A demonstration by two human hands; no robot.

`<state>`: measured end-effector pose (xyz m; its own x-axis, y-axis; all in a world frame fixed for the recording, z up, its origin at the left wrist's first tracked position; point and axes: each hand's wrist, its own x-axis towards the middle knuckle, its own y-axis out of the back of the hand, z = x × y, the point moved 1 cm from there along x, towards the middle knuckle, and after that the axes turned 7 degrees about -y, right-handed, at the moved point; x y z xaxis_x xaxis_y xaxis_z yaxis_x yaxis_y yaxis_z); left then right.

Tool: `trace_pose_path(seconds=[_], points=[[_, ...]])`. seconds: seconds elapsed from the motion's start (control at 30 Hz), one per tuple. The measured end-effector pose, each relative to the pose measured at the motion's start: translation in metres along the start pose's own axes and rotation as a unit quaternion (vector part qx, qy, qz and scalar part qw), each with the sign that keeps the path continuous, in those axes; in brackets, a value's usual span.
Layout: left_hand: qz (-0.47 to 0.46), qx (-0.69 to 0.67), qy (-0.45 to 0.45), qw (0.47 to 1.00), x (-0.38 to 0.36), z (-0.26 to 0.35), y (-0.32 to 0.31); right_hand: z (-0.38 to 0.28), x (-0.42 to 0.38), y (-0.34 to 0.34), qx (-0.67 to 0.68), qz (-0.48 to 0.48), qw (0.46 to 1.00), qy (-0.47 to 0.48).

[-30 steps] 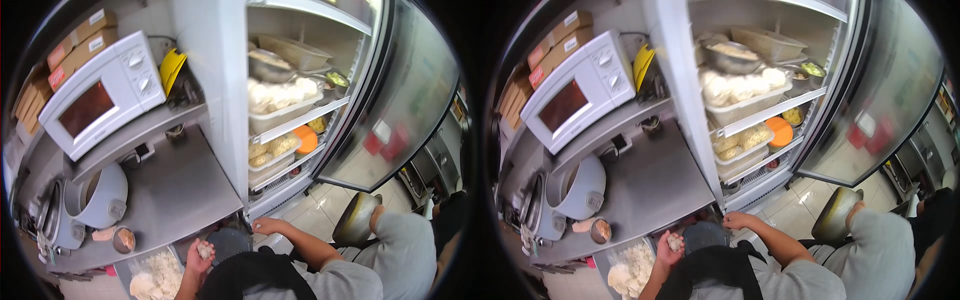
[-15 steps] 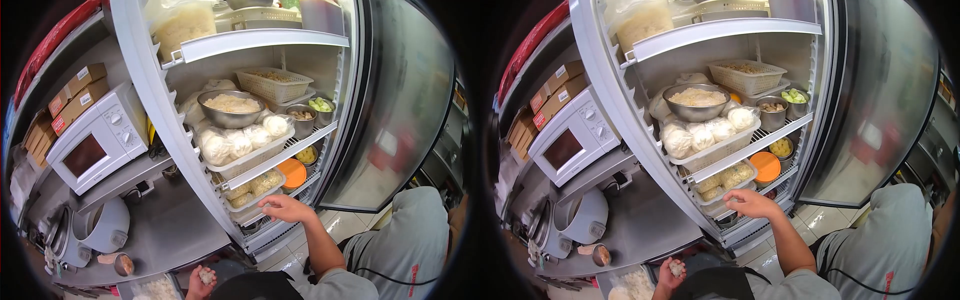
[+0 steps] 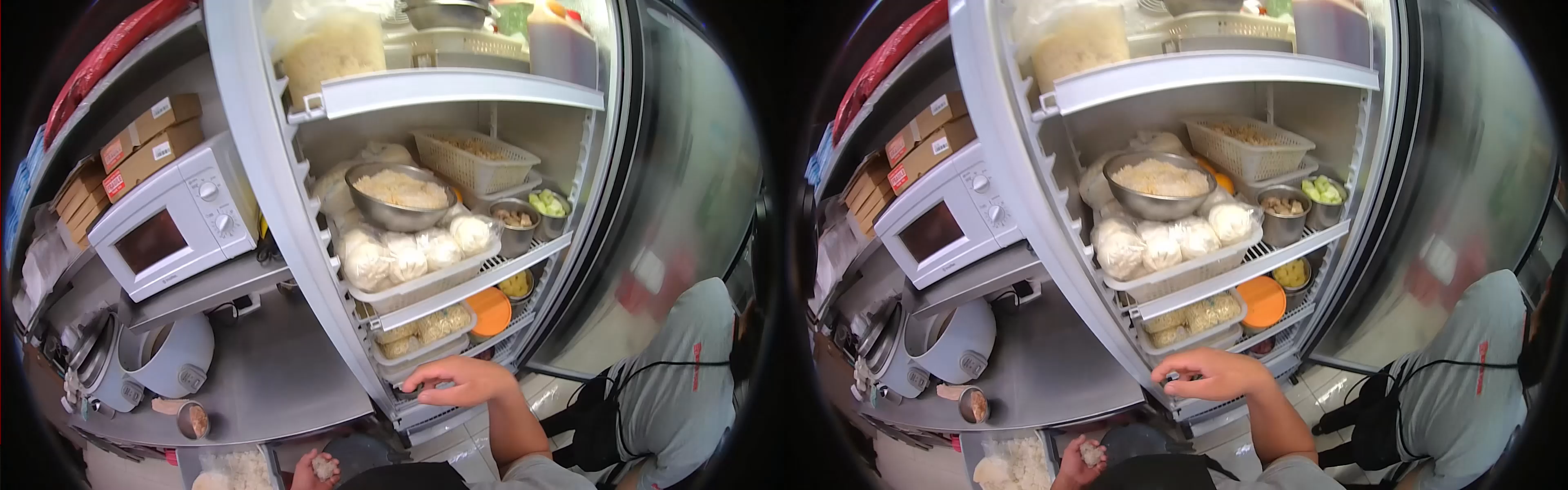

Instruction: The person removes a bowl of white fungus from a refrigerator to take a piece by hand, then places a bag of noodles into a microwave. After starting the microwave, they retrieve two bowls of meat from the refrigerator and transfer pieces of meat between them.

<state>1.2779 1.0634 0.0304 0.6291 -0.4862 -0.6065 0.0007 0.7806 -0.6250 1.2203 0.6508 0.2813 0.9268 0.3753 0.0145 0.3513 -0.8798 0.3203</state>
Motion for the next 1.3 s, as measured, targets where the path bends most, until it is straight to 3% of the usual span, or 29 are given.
trace_pose_path(seconds=[0.1,0.13,0.2,0.27,0.3,0.33,0.37,0.4,0.47,0.53,0.63,0.7,0.73,0.77,0.83,0.87,1.0,1.03,1.1,1.13,1.27,1.3], points=[[-0.093,-0.056,-0.026,0.994,-0.005,0.009,-0.005,-0.049,-0.021,0.028,-0.073,0.151,0.979,0.111],[-0.001,-0.019,-0.063,0.998,-0.018,0.01,-0.033,-0.081,-0.03,0.039,-0.109,0.226,0.961,0.117],[-0.011,-0.032,-0.065,0.997,-0.017,0.012,-0.036,-0.127,-0.033,0.077,-0.226,0.369,0.874,0.22],[-0.01,-0.038,-0.069,0.997,-0.014,0.01,-0.032,-0.183,-0.013,0.112,-0.138,0.512,0.787,0.316],[-0.016,-0.041,-0.073,0.996,-0.012,0.009,-0.033,-0.206,-0.012,0.142,-0.195,0.581,0.75,0.248],[-0.019,-0.048,-0.078,0.996,-0.011,0.008,-0.034,-0.231,-0.008,0.173,-0.336,0.644,0.649,0.226],[-0.023,-0.055,-0.083,0.995,-0.01,0.007,-0.035,-0.253,-0.001,0.199,-0.389,0.663,0.591,0.243],[-0.028,-0.06,-0.087,0.994,-0.008,0.005,-0.036,-0.271,0.007,0.235,-0.367,0.659,0.602,0.262],[-0.027,-0.061,-0.093,0.994,-0.009,0.0,-0.036,-0.304,0.018,0.289,-0.442,0.66,0.551,0.256],[-0.024,-0.069,-0.095,0.993,-0.011,-0.004,-0.035,-0.324,0.027,0.343,-0.467,0.642,0.56,0.238],[0.005,-0.08,-0.107,0.991,-0.011,-0.014,-0.032,-0.34,0.036,0.368,-0.512,0.611,0.587,0.144],[0.015,-0.086,-0.117,0.989,-0.013,-0.017,-0.031,-0.342,0.042,0.371,-0.473,0.57,0.67,0.043],[-0.011,-0.096,-0.121,0.988,-0.01,-0.018,-0.028,-0.342,0.041,0.367,-0.457,0.573,0.681,0.005],[-0.011,-0.099,-0.126,0.987,-0.009,-0.019,-0.027,-0.339,0.042,0.362,-0.457,0.571,0.682,0.011],[0.013,-0.086,-0.135,0.987,-0.015,-0.018,-0.03,-0.332,0.04,0.356,-0.289,0.631,0.712,0.107],[0.013,-0.09,-0.139,0.986,-0.017,-0.018,-0.03,-0.331,0.043,0.352,-0.29,0.628,0.713,0.111],[0.042,-0.098,-0.127,0.986,-0.015,-0.022,-0.028,-0.331,0.074,0.31,-0.551,0.539,0.626,0.116],[0.032,-0.092,-0.122,0.988,-0.013,-0.022,-0.028,-0.335,0.085,0.297,-0.55,0.539,0.627,0.116],[0.047,-0.08,-0.117,0.989,-0.009,-0.017,-0.038,-0.338,0.096,0.281,-0.566,0.567,0.598,-0.013],[0.061,-0.071,-0.113,0.989,-0.008,-0.015,-0.043,-0.34,0.102,0.288,-0.582,0.569,0.58,-0.024],[0.025,-0.071,-0.125,0.989,0.006,-0.018,-0.048,-0.352,0.099,0.283,-0.594,0.571,0.565,-0.032],[0.017,-0.068,-0.114,0.991,0.013,-0.02,-0.043,-0.356,0.095,0.283,-0.559,0.554,0.613,-0.072]])
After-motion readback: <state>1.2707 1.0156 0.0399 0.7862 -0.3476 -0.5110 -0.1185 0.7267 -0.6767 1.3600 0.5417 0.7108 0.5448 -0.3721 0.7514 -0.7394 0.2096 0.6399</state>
